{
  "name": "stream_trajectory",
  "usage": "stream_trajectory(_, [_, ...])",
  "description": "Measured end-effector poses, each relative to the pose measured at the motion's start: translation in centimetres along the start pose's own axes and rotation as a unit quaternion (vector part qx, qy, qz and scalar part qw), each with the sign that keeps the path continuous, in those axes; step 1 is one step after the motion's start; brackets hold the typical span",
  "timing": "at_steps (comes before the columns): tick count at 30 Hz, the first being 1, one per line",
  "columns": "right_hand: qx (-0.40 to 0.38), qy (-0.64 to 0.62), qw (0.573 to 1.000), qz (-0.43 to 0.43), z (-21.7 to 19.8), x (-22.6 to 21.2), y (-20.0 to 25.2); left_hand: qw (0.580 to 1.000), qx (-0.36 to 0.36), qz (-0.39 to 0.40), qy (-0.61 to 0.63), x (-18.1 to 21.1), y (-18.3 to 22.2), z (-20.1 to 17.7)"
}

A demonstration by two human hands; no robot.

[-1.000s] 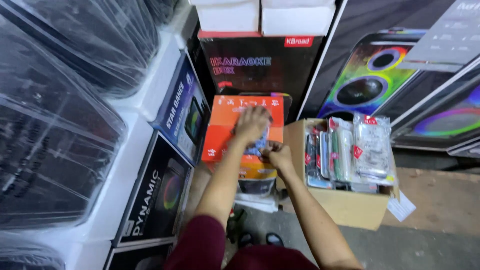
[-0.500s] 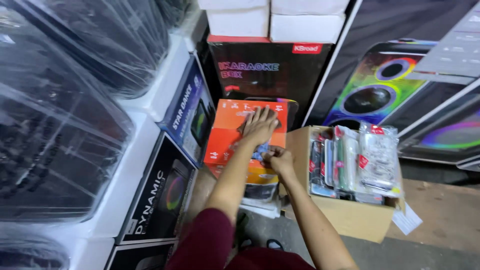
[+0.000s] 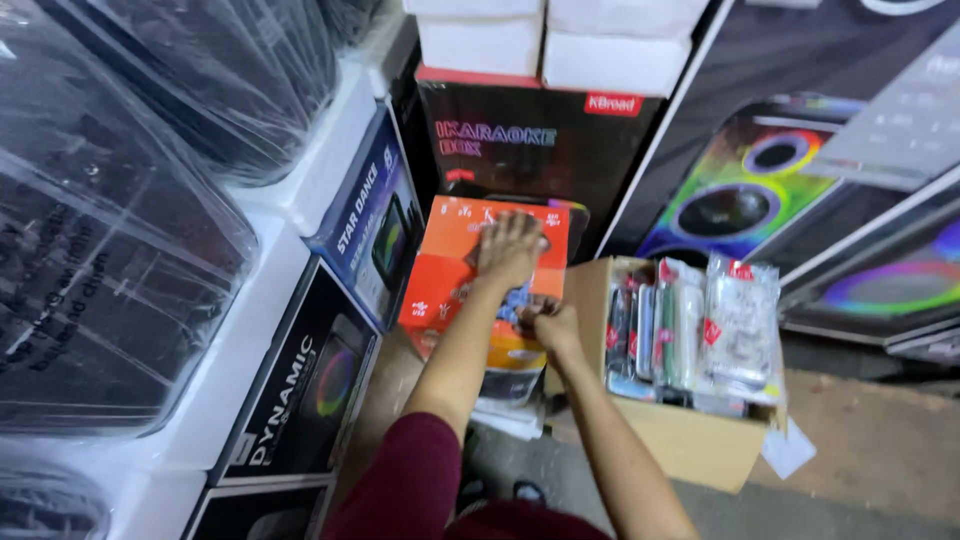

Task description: The person packs various phone accessories, including phone cases in plastic packaging, from a cardboard box onto another surface and then into a smaller box.

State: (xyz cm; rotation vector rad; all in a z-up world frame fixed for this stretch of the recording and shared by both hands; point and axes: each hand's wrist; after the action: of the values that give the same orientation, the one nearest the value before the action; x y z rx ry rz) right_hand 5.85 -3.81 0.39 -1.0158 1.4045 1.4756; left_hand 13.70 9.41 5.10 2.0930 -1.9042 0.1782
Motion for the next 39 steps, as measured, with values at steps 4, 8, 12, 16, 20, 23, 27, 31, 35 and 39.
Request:
stream_trajectory(4, [0.022,0.057,0.998,-0.006,0.7,1.9,-1.1,0.991,-0.009,-0.115,0.074,-1.4,1.5,-0.8])
stream_trajectory(8, [0.016,0.017,1.0,-0.01,0.5,2.1,-2.1,0.999,0.03,-0.001,0.033,-0.8,7.8,-0.5])
stream_trajectory(12, [-0.019,-0.001,1.0,-0.01,0.8,0.6,0.0,0.998,-0.032,0.041,0.029,-2.4,13.9,-3.7])
stream_trajectory(16, [-0.042,-0.025,0.999,-0.004,0.2,1.2,-0.8,1.0,-0.002,0.023,0.01,-7.0,9.4,-1.0])
stream_trajectory(20, [-0.039,0.062,0.997,-0.039,-0.2,5.1,-3.3,0.998,0.016,-0.065,0.009,-7.9,6.5,-0.3])
stream_trajectory(23, [-0.002,0.076,0.995,-0.07,1.5,-0.4,-0.1,0.995,0.041,-0.085,0.011,-8.8,3.6,-0.6])
stream_trajectory(27, [0.012,0.083,0.99,-0.114,-2.2,-1.1,1.7,0.987,0.121,-0.094,0.056,-9.5,2.5,2.5])
stream_trajectory(31, [-0.036,-0.071,0.994,-0.08,-3.0,-6.5,7.8,0.952,0.208,-0.082,0.211,-6.3,6.7,-1.1])
stream_trajectory(35, [-0.151,-0.148,0.976,-0.045,-3.6,-9.3,12.7,0.935,0.166,-0.041,0.311,-6.4,9.3,-0.6])
stream_trajectory(39, [-0.253,-0.066,0.964,-0.055,-2.5,-7.9,15.1,0.942,0.24,-0.082,0.219,-8.1,17.4,-3.4])
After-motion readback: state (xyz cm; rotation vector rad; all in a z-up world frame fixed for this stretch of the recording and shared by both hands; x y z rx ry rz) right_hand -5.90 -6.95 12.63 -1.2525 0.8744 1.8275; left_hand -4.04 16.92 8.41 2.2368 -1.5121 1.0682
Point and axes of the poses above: each hand's wrist, its own y-axis away from the middle knuckle, its own z-axis out of the palm, x = y × z, and after that the axes turned 2 degrees about -z, right-handed
